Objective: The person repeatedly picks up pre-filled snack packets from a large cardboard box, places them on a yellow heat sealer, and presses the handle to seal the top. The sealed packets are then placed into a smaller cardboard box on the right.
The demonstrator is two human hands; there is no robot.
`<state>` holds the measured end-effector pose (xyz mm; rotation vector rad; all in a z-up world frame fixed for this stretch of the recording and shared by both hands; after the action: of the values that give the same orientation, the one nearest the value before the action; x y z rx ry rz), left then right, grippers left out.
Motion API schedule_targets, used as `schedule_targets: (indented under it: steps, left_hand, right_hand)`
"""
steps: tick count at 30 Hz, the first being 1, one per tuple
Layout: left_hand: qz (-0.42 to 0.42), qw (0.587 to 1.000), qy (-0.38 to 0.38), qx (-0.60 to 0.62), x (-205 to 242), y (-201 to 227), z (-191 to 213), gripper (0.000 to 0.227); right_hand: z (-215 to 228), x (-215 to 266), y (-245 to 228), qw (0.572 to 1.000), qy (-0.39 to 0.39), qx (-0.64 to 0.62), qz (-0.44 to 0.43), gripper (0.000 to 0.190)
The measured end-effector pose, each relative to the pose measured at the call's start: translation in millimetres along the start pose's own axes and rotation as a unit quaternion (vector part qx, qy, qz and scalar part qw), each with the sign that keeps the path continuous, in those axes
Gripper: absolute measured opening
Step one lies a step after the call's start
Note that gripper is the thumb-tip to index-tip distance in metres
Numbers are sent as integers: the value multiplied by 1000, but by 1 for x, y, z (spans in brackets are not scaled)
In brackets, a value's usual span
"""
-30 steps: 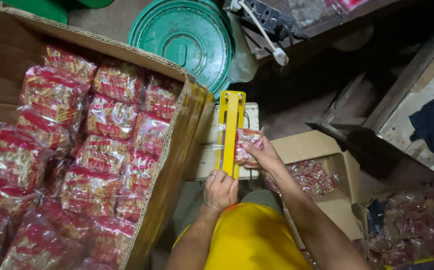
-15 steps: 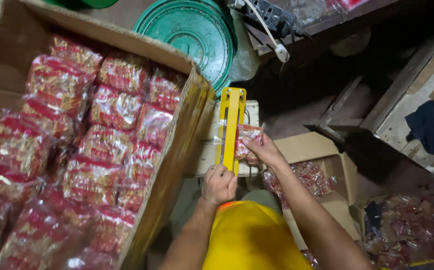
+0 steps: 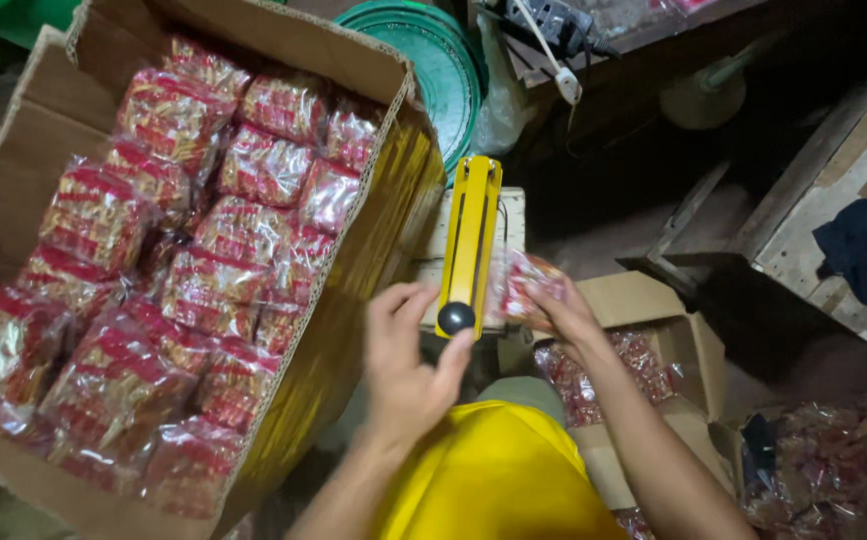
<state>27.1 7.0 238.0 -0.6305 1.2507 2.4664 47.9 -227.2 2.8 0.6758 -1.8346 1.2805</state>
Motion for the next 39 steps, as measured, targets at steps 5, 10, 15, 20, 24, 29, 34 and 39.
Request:
schedule_targets:
  steps: [5, 10, 15, 20, 24, 29, 34, 39]
  left_hand:
    - [15, 978, -51, -204, -72, 61, 148, 10]
    - [-24, 923, -146, -354, -97, -93, 297, 12]
    - [280, 795, -295, -450, -129, -161, 290, 59]
    - [383, 793, -290, -373, -153, -164, 254, 83]
    - [480, 775, -280, -301, -171, -143, 239, 100]
    - [449, 816, -240, -274, -166, -108, 223, 79]
    - [290, 921, -106, -239, -155, -30, 213, 76]
    - [106, 985, 137, -17, -78, 55, 115, 81]
  right_hand:
    - [45, 97, -21, 976, 116, 148, -114, 65]
    - [212, 49, 87, 921, 221, 269, -173, 88]
    - [274, 28, 117, 855, 238, 435, -152, 106]
    - [215, 9, 91, 865, 184, 463, -63, 59]
    - [115, 59, 29, 868, 110, 484, -28, 62]
    - [59, 100, -15, 873, 76, 481, 6, 61]
    - [-15, 176, -69, 913, 23, 407, 17, 50]
    - [-94, 216, -57, 864, -310, 292, 269, 78]
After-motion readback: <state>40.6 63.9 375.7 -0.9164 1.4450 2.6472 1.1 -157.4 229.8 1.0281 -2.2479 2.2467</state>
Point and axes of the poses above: each hand's wrist, its own x-axis away from the middle knuckle, its own z-axis out of the back of the hand, y = z × x, the point moved 3 cm from there along -x, towards the middle knuckle, and after that the axes turned 12 degrees about -z, right-handed, at the moved point
